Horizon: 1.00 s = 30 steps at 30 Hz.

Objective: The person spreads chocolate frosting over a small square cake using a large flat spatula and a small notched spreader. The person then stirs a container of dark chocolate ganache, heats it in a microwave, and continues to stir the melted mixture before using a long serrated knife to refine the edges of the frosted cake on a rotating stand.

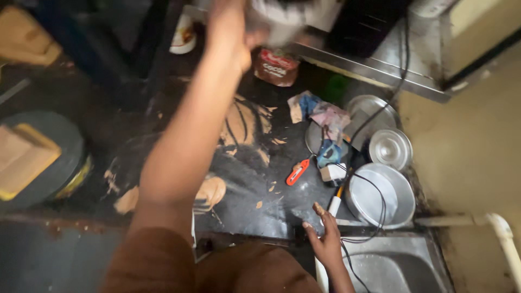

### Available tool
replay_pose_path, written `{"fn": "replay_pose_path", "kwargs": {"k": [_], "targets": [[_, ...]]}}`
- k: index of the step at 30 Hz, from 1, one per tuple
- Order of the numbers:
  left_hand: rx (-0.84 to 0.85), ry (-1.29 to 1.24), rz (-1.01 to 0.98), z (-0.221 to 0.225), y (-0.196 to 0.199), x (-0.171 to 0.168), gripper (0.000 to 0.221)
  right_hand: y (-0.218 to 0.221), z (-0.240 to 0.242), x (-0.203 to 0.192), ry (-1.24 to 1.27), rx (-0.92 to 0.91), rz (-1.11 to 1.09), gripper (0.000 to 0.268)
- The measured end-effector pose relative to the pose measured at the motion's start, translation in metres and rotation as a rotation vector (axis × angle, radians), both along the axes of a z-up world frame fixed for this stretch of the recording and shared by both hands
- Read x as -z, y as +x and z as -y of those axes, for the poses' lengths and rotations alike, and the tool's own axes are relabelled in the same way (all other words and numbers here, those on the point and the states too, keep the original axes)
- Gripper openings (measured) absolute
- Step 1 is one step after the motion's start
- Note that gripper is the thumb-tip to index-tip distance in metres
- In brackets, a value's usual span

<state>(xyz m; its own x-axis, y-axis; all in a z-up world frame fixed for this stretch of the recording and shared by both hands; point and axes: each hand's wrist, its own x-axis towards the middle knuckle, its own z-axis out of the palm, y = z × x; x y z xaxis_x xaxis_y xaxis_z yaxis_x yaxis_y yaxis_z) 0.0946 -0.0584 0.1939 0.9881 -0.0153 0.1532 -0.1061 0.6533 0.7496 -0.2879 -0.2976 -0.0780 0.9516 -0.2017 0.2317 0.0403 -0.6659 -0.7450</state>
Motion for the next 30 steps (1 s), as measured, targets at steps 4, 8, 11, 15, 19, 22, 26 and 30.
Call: {"fn": "replay_pose_path", "kwargs": {"k": [4, 8, 11, 15, 19, 22, 26, 30], "targets": [[0.047, 0.047, -0.097, -0.034, -0.127, 0.083, 0.019, 0.013, 0.001, 0.003, 0.097, -0.086, -0.03, 0.059], [0.092, 0.077, -0.247, -0.048, -0.219, 0.131, 0.013, 0.025, 0.003, 0.021, 0.327, -0.146, -0.006, 0.06], [0.116, 0.048, -0.284, -0.038, -0.224, 0.157, 0.015, 0.031, -0.003, 0.026, 0.423, -0.121, -0.052, 0.058], [0.107, 0.134, -0.326, -0.067, -0.267, 0.189, 0.016, 0.02, -0.022, 0.002, 0.598, -0.03, -0.017, 0.056], [0.174, 0.149, -0.438, -0.095, -0.301, 0.218, 0.019, 0.023, -0.042, -0.039, 1.125, -0.039, -0.013, 0.055], [0.261, 0.105, -0.334, -0.101, -0.315, 0.24, 0.018, 0.034, -0.074, -0.052, 1.179, -0.041, -0.116, 0.051], [0.421, 0.106, -0.354, -0.142, -0.345, 0.258, 0.018, 0.03, -0.108, -0.048, 0.933, 0.049, -0.017, 0.03], [0.331, 0.202, -0.246, -0.182, -0.368, 0.295, 0.033, 0.023, -0.12, -0.044, 1.019, 0.242, -0.105, 0.018]]}}
